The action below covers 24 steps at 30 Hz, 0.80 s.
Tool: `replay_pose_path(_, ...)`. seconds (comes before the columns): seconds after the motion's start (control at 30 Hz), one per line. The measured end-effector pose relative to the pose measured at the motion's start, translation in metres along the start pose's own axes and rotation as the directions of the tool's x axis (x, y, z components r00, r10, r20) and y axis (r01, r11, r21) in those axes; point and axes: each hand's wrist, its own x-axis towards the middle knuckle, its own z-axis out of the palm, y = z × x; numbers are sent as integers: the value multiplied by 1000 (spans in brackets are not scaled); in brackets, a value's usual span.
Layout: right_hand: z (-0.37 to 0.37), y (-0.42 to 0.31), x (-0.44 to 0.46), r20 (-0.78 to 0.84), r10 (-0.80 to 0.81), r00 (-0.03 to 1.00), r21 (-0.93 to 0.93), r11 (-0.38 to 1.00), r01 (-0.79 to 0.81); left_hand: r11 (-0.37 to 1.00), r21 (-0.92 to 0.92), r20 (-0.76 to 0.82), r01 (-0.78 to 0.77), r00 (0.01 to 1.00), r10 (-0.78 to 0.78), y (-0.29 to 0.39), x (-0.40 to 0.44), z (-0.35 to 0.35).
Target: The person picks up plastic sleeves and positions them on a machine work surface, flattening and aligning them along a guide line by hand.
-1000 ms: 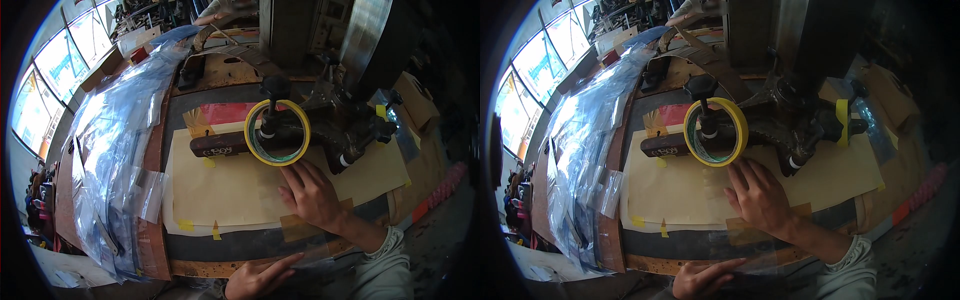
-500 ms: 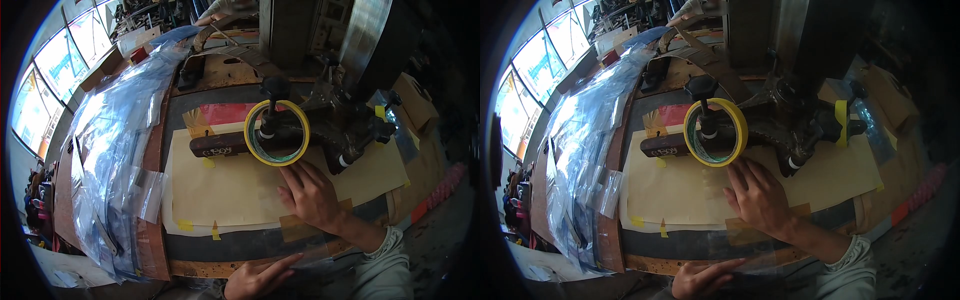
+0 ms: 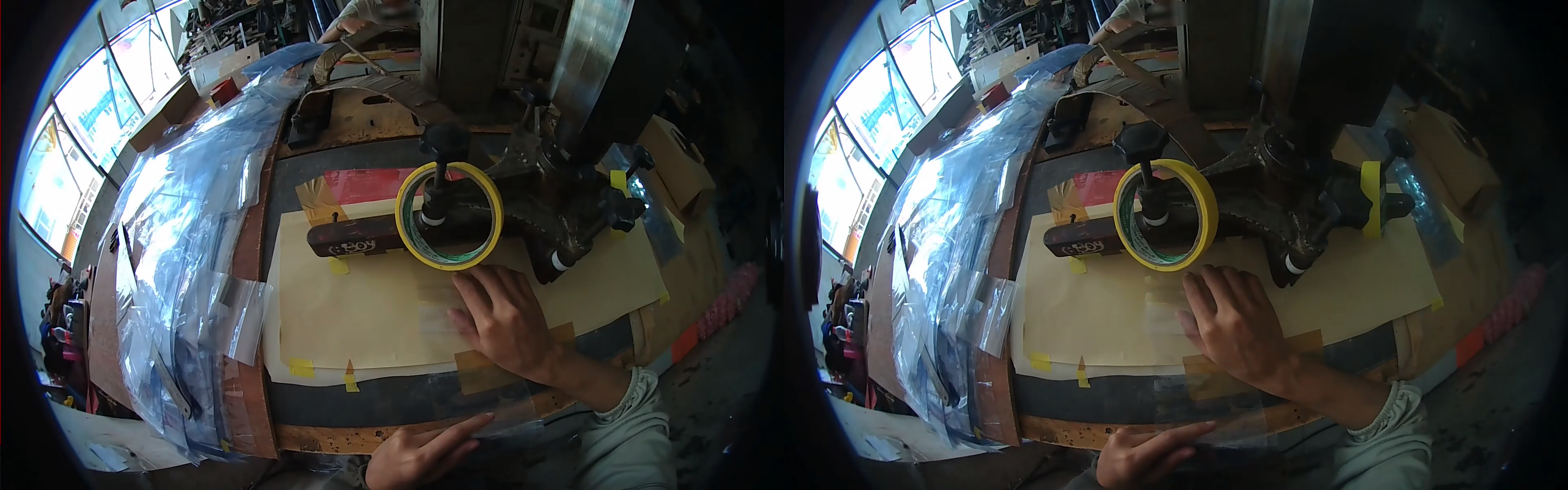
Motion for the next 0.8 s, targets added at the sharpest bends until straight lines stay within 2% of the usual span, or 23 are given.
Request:
replay_pose_path(0.17,-5,-7,-3,45,-7,999,-45,999,9,1000,-5,7,0,1000,0,1,0,0)
replay_pose_path(0.27,-5,-9,-4,63,-2,998,-47,999,4,998,16,-40,-65,997,65,-1,2,2)
replay_pose_path(0.57,0,-8,-4,54,3,999,-30,1000,-1,1000,-8,-4,25,1000,-26,4,2,-2)
replay_pose_path(0.67,0,-7,-3,53,14,999,-18,1000,-13,1000,-25,-44,-18,999,17,3,4,0)
replay_pose_path(0.8,2,-7,-3,51,30,998,-2,1000,-30,1000,15,-32,10,999,-10,3,2,-1)
